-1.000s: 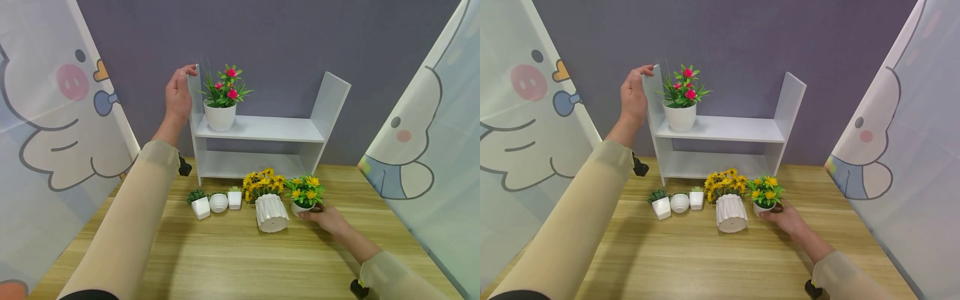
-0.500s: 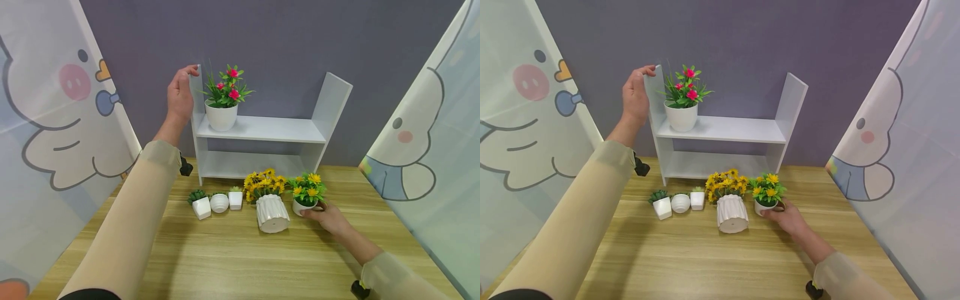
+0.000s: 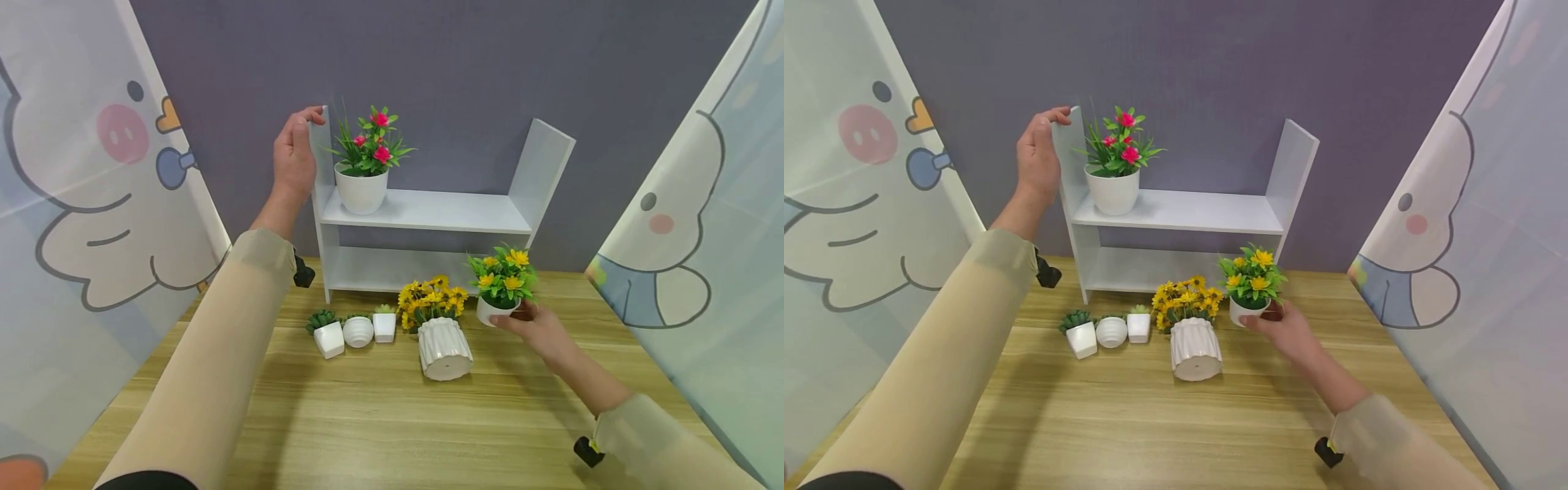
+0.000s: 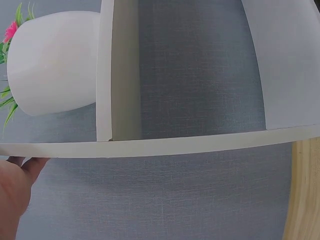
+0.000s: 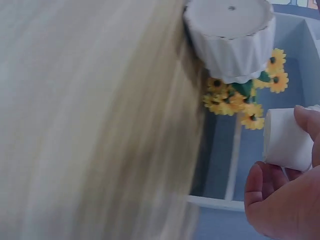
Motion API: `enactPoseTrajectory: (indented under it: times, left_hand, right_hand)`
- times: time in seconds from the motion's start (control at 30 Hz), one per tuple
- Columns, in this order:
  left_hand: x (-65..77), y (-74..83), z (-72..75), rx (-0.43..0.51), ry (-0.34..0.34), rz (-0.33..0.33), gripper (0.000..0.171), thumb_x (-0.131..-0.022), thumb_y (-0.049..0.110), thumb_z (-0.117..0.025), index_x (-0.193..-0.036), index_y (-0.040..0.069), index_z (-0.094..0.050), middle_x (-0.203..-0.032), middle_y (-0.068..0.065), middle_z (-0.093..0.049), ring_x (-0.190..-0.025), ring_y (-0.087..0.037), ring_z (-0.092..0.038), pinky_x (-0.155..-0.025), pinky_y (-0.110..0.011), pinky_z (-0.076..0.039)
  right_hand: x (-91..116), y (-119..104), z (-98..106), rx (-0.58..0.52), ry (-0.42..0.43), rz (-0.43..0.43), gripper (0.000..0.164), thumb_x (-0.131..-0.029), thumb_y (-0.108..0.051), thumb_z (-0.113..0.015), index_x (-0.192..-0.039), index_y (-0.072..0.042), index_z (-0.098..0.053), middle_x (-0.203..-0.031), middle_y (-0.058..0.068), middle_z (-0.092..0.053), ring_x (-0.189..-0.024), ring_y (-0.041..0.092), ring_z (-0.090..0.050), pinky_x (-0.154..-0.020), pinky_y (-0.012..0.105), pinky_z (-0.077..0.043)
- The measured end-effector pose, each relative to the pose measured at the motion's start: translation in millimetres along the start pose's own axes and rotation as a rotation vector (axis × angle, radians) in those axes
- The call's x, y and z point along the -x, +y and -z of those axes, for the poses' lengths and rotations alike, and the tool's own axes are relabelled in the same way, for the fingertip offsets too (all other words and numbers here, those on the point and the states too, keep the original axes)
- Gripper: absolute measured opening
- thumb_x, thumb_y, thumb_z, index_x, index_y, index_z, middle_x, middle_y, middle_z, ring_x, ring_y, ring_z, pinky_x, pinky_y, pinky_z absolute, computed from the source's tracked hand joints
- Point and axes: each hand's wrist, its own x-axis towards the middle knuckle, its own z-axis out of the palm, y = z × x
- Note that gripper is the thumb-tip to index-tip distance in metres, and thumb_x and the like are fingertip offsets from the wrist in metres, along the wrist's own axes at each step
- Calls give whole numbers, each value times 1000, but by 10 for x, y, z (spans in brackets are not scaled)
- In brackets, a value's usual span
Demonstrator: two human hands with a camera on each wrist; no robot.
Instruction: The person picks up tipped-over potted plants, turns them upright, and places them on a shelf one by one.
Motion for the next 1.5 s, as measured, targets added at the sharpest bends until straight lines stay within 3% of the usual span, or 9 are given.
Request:
enactPoseTrajectory:
  times: [0.13, 0.37, 0.53, 0.63, 0.83, 1.03, 1.2, 1.33, 1.5]
  left_hand:
    - [2, -7, 2, -6, -1, 5, 33, -120, 32, -37, -110, 26, -68, -156, 0, -65, -153, -1, -47, -126, -17, -28]
    - [1, -5, 3, 5, 6, -1, 33, -119, 31, -37, -108, 26, -68, -155, -1, -66, -152, -2, -48, -125, -17, -30]
    - [5, -1, 0, 2, 2, 9, 32, -119, 32, -37, -108, 28, -67, -155, 1, -66, -152, -2, -48, -125, -17, -30]
    - [13, 4, 2, 0, 0, 15, 32, -119, 33, -37, -109, 27, -67, -156, 1, -65, -152, -1, -48, -126, -17, -29]
    - [29, 25, 4, -4, -10, 10, 33, -120, 33, -36, -112, 25, -67, -156, 0, -64, -153, -2, -47, -127, -17, -28]
    - [35, 27, 9, -7, -13, 13, 35, -120, 34, -35, -115, 20, -67, -157, 1, -64, -153, -2, -46, -127, -18, -27]
    - [38, 25, 12, -2, -14, 15, 35, -120, 34, -36, -115, 19, -67, -157, 1, -64, -153, -3, -46, -127, -18, -28]
    - [34, 18, 10, 0, -16, 13, 33, -120, 34, -36, -114, 22, -67, -157, 1, -64, -153, -2, -46, -127, -18, -28]
    - [32, 12, 10, -1, -19, 12, 34, -120, 34, -36, -115, 21, -67, -157, 1, -64, -154, -2, -46, -127, -18, -27]
  right_hand:
    - [-28, -142, 31, 4, 20, 35, 84, -104, -48, -74, -161, 3, -40, -152, 28, -58, -132, 38, -61, -107, 52, -55]
    - [-78, -417, 96, -9, 44, 113, 79, -103, -47, -75, -160, -2, -44, -145, 21, -61, -123, 29, -62, -91, 27, -56]
    - [-104, -624, 133, -10, 63, 172, 76, -103, -45, -76, -160, -4, -45, -137, 17, -60, -119, 25, -60, -87, 24, -56]
    - [-126, -745, 144, -7, 71, 196, 83, -104, -44, -75, -166, -2, -38, -137, 15, -59, -123, 26, -59, -87, 22, -55]
    - [-165, -983, 164, 34, 89, 205, 99, -102, -49, -75, -173, -4, -24, -145, 17, -55, -135, 33, -58, -97, 32, -54]
    - [-250, -1215, 154, 37, 117, 215, 95, -99, -54, -77, -170, -7, -35, -147, 17, -57, -138, 34, -59, -109, 48, -50]
    - [-381, -1349, 148, 31, 139, 223, 86, -98, -56, -77, -162, -8, -46, -146, 14, -56, -135, 31, -59, -105, 45, -50]
    - [-468, -1422, 157, 38, 148, 227, 91, -99, -57, -76, -166, -7, -41, -152, 15, -52, -139, 33, -57, -106, 47, -51]
    - [-599, -1510, 133, 66, 160, 238, 85, -98, -57, -76, -160, -6, -47, -150, 15, -53, -129, 30, -56, -95, 41, -51]
